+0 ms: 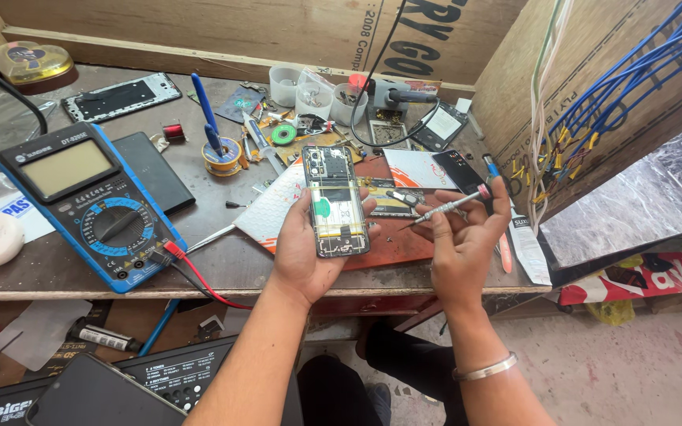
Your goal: The person holds a disassembled smartphone with its back cover removed, then uses a screwdriver to unscrew and work on the internal components of the phone at a cluttered repair workbench, occasionally picking up small parts from the desk.
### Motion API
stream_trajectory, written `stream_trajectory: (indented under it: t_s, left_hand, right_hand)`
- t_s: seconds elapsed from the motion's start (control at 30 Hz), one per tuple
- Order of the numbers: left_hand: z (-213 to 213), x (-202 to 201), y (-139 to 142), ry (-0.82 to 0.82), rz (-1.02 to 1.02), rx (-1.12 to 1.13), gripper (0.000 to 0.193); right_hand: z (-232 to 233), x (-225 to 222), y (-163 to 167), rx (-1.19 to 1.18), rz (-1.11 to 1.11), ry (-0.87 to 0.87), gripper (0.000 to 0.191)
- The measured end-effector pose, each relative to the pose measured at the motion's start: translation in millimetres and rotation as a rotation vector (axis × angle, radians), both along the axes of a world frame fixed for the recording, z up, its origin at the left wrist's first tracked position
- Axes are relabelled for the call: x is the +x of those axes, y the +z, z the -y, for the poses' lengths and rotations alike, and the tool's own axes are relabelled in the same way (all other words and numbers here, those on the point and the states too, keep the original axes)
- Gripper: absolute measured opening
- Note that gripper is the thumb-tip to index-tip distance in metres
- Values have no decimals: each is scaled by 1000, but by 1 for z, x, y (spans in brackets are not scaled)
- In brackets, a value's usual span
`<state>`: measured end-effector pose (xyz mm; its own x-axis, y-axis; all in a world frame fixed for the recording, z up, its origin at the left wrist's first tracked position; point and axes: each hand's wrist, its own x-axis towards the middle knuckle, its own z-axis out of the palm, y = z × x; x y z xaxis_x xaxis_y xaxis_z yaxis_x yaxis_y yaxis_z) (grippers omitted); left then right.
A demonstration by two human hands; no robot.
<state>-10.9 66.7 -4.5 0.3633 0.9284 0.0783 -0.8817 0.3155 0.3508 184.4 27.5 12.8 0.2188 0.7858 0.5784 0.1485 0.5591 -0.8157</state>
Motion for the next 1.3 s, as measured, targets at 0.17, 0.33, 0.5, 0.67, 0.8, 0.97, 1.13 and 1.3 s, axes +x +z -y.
stream_trajectory:
  t_s: [0.17,0.33,0.5,0.67,0.8,0.97,1.13,1.3]
  left_hand:
    - [0,-1,-1,4,-1,6,56]
    - [0,0,0,2,-1,17,57]
    - [1,0,3,15,-20,-3,56]
    - [2,0,4,9,-18,-5,56]
    - [1,0,3,9,-9,0,56]
    - [1,0,2,8,-8,-3,56]
    - [2,0,3,9,-7,-2,55]
    - [2,1,3,8,-4,-2,56]
  right_hand:
    - [-4,10,-14,-56,20,3,72]
    - [-5,7,-16,-74,34,43,72]
    - [-3,5,-14,-45,89,31,70]
    - [-2,5,-13,-55,55,28,69]
    - [-3,5,-14,-57,48,26,70]
    - [-3,6,-14,-45,26,29,70]
    - [0,6,-11,-25,41,6,67]
    - [5,-2,1,24,-56,35,68]
